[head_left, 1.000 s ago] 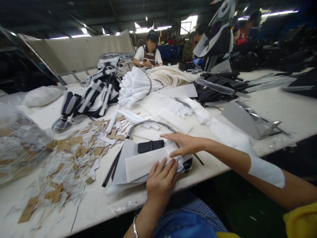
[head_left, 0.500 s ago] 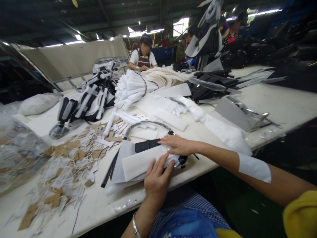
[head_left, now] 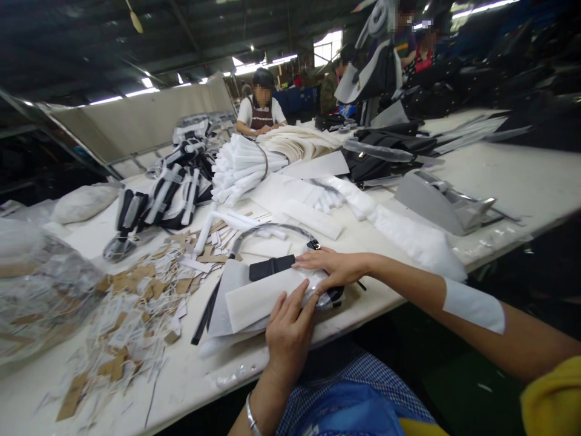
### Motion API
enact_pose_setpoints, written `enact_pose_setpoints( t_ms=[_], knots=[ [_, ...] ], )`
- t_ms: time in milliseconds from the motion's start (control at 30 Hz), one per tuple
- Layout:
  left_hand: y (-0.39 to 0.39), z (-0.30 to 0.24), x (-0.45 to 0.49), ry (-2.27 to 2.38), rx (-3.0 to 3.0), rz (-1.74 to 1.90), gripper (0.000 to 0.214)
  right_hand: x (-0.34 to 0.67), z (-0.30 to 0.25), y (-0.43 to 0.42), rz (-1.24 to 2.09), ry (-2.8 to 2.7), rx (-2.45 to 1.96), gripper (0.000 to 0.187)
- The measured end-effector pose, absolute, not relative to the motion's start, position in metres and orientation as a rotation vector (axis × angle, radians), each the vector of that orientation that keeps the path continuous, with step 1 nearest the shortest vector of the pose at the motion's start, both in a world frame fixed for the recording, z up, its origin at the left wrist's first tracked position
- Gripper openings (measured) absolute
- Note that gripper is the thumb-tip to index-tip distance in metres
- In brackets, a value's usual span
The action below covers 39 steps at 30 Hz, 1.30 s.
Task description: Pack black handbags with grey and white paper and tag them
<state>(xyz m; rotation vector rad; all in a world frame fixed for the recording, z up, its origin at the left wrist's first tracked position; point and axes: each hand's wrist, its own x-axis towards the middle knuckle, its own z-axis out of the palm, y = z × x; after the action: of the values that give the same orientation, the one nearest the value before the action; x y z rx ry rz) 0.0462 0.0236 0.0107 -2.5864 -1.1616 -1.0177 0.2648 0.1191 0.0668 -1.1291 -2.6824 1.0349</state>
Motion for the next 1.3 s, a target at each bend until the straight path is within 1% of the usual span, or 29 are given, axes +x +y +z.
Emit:
enact_pose_setpoints(
  t_ms=[100, 233, 300, 400, 433, 567, 667, 733, 833, 1000, 1100, 1167, 1233, 1300],
  knots=[
    [0.025, 0.018, 0.042, -1.142, -2.677, -1.034, 0.037, 0.265, 0.067, 0.115, 0.919, -2.641, -1.166, 0.070],
    [0.025, 0.040, 0.028, -1.108, -2.884, -0.928, 0.039, 0.260, 0.066, 0.083, 0.579, -2.458, -1.203, 0.046],
    [0.025, 0.055, 0.018, -1.041, -2.976, -0.812, 0.039, 0.255, 0.062, 0.058, 0.425, -2.451, -1.120, 0.046],
    [0.031, 0.074, -0.002, -0.950, -2.981, -0.619, 0.034, 0.249, 0.048, 0.029, 0.211, -2.520, -1.032, 0.059],
    [0.035, 0.079, -0.009, -0.931, -2.960, -0.554, 0.033, 0.248, 0.042, 0.024, 0.124, -2.537, -1.023, 0.061],
    [0.059, 0.102, -0.035, -0.955, -2.919, -0.221, 0.030, 0.256, 0.025, 0.031, -0.195, -2.553, -0.951, 0.055],
    [0.075, 0.123, -0.038, -1.000, -2.993, 0.051, 0.032, 0.274, 0.024, 0.049, -0.338, -2.541, -0.862, 0.049],
    [0.081, 0.134, -0.033, -1.006, -3.049, 0.115, 0.039, 0.286, 0.024, 0.059, -0.366, -2.551, -0.841, 0.048],
    [0.087, 0.139, -0.027, -1.088, -3.114, 0.107, 0.051, 0.297, 0.021, 0.064, -0.346, -2.562, -0.887, 0.047],
    [0.088, 0.107, -0.038, -1.290, -3.190, -0.129, 0.040, 0.294, 0.018, 0.056, -0.287, -2.554, -0.970, 0.048],
    [0.084, 0.085, -0.044, -1.312, -3.142, -0.234, 0.041, 0.283, 0.032, 0.048, -0.211, -2.541, -1.043, 0.047],
    [0.081, 0.078, -0.045, -1.253, -3.104, -0.223, 0.042, 0.270, 0.042, 0.044, -0.174, -2.515, -1.071, 0.046],
    [0.077, 0.076, -0.043, -1.192, -3.081, -0.165, 0.041, 0.255, 0.045, 0.042, -0.160, -2.521, -1.029, 0.050],
    [0.073, 0.075, -0.041, -1.173, -3.061, -0.117, 0.035, 0.241, 0.040, 0.044, -0.169, -2.543, -0.950, 0.055]
  ],
)
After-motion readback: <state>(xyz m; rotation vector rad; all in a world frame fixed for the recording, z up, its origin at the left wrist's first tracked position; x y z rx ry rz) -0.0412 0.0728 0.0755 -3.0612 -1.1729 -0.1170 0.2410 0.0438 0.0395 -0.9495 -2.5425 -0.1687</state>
